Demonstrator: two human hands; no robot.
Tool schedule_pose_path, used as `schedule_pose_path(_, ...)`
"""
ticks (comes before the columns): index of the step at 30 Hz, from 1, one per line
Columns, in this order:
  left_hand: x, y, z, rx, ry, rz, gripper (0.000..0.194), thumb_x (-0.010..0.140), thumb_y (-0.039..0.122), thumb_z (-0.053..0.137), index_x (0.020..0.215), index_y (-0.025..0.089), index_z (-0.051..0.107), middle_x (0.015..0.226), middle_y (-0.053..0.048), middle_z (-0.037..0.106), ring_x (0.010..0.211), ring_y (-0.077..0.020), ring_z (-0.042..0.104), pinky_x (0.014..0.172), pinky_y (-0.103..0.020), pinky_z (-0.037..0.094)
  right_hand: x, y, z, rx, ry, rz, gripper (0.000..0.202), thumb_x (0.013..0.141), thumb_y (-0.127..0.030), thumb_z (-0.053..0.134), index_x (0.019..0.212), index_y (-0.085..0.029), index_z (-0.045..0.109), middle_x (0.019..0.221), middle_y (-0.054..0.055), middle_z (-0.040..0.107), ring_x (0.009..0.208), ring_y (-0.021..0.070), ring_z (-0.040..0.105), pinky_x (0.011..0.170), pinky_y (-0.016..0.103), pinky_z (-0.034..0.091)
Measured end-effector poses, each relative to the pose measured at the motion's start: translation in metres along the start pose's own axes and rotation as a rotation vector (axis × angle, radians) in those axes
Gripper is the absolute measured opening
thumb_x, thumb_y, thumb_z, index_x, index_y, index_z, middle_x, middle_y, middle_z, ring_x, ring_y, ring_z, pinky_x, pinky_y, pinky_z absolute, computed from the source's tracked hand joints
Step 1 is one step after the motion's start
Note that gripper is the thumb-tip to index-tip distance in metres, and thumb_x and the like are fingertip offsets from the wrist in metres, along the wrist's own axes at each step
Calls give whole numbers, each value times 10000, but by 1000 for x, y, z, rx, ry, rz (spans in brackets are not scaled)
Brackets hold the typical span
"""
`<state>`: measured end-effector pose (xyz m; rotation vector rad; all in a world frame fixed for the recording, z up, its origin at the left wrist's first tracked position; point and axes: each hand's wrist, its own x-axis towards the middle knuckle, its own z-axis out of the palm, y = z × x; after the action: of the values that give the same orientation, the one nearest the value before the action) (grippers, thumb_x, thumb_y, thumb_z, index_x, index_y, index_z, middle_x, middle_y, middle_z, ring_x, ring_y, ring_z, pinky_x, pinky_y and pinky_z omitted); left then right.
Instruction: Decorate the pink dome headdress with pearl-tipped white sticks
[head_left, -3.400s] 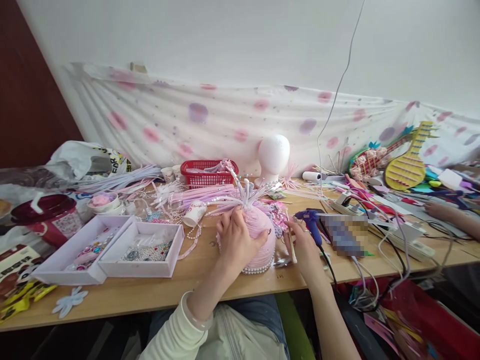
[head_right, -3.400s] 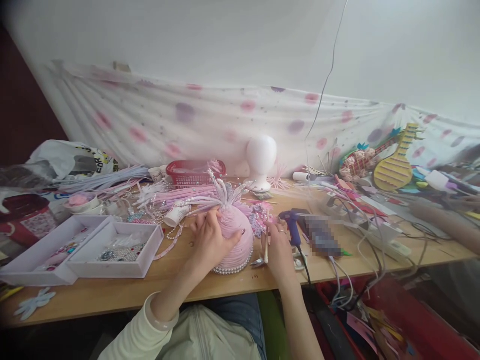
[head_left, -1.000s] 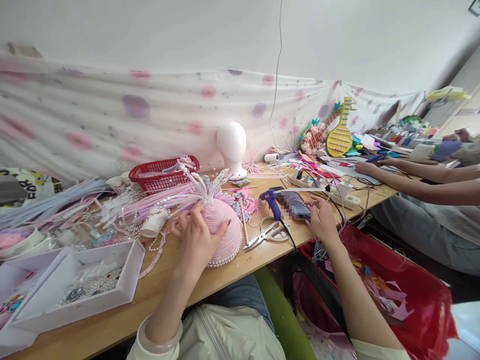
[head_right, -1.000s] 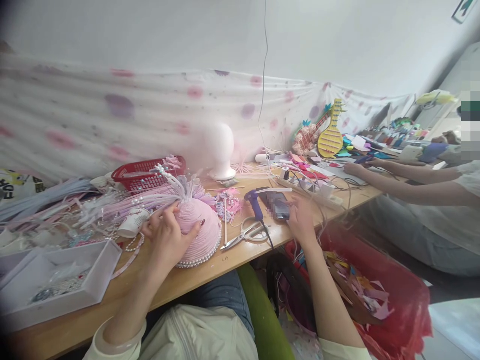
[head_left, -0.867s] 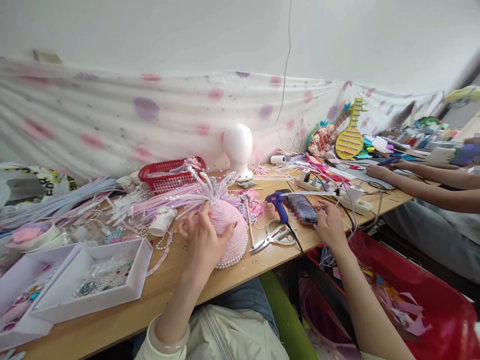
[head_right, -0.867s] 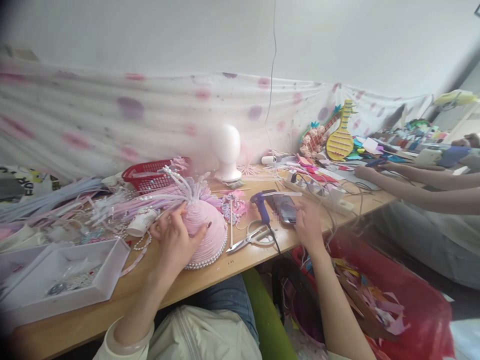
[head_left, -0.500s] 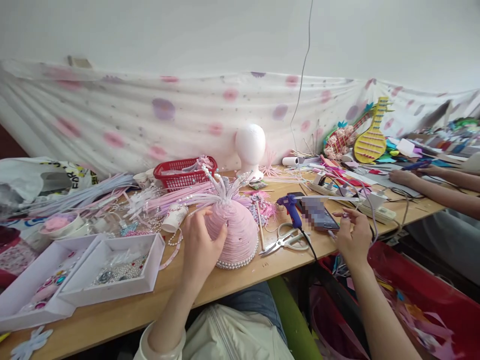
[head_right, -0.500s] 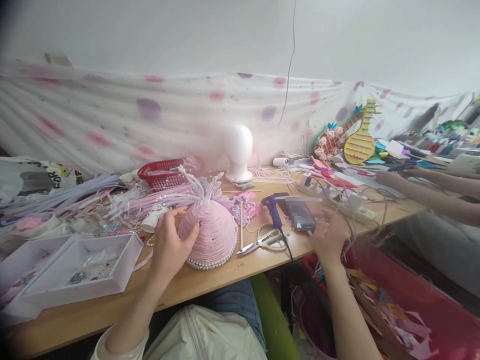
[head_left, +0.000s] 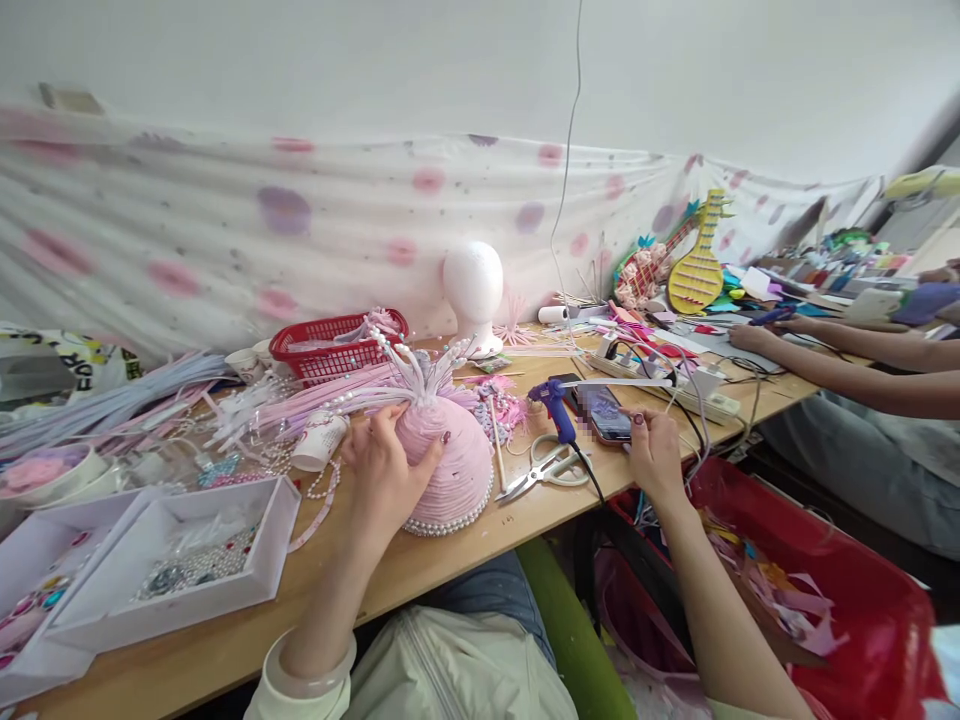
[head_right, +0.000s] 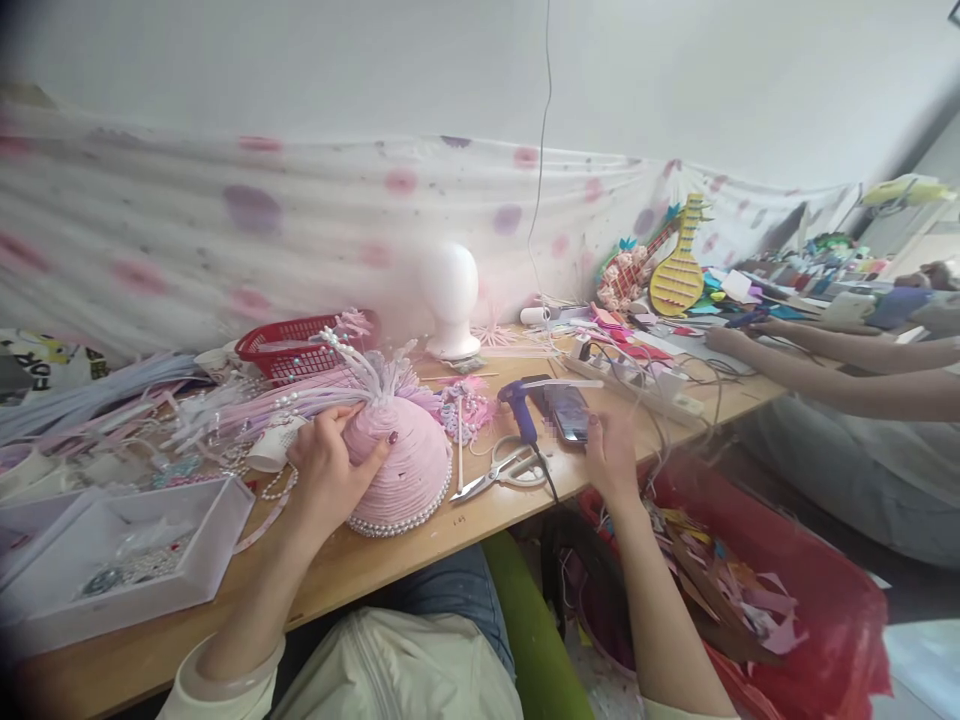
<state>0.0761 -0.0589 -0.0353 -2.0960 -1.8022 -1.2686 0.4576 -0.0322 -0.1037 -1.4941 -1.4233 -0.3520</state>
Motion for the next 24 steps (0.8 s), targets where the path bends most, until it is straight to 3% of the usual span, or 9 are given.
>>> schedule_pose_path(9,-2,12,-4,68,12,23,436,856,368,579,1209,154,442,1244,-172,643,1204,-381,479,1014,-597,291,-2,4,0,-29,40,34,428,967,-469,306,998,-156,596,981,171,618,1003,326,514,875,532,414)
schedule_pose_path(17,0,9,-4,60,-6,-45,475,804,419,631,1159,152,462,1201,-168,657,1154,-383,500,978,-594,331,-3,5,2,-30,90,20,300,949,-389,360,993,-179,569,1038,165,640,1117,325,467,961,582,360)
schedule_pose_path(22,2,10,-6,19,-21,-81,448,796,389,642,1134,157,460,1189,-161,665,1167,-379,493,981,-587,333,-3,-5,-1,-31,135,55,336,950,-381,365,975,-155,612,992,178,670,1052,331,539,916,542,417)
schedule_pose_path(24,1,11,-6,16,-27,-73,437,811,390,626,1144,159,463,1195,-164,659,1176,-377,487,981,-585,332,-3,-7,-3,-21,171,83,350,963,-344,340,1050,-147,616,1012,176,684,1015,317,585,906,522,437)
